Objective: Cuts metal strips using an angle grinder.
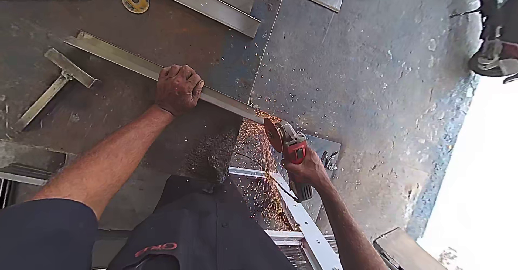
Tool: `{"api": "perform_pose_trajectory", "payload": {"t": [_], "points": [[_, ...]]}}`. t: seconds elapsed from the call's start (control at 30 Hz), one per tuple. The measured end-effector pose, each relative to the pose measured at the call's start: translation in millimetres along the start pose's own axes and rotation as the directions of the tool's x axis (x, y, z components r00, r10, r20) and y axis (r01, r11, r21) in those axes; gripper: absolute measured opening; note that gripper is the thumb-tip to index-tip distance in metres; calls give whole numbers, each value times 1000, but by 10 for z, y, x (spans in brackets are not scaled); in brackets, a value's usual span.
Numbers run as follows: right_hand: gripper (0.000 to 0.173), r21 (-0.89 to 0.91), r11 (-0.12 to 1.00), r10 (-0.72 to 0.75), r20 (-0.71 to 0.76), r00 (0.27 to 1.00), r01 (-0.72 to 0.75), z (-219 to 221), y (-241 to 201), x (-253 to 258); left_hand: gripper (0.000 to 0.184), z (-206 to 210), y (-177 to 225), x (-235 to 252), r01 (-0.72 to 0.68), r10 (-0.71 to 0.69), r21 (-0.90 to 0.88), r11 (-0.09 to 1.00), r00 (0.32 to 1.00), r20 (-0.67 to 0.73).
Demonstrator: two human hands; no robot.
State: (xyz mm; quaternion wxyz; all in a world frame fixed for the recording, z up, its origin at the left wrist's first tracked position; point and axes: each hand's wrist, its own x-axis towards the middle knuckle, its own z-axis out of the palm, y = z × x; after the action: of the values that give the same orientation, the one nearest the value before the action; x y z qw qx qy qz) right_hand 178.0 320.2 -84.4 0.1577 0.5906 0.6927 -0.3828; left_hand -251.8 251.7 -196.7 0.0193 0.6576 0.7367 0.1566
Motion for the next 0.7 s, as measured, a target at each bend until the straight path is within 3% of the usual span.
{"api": "perform_pose_trajectory", "payload": {"t": [0.7], "points": [[77,74,996,-59,6,998,58,5,62,124,41,-2,9,-8,-6,5,-15,1000,1000,-22]]}}
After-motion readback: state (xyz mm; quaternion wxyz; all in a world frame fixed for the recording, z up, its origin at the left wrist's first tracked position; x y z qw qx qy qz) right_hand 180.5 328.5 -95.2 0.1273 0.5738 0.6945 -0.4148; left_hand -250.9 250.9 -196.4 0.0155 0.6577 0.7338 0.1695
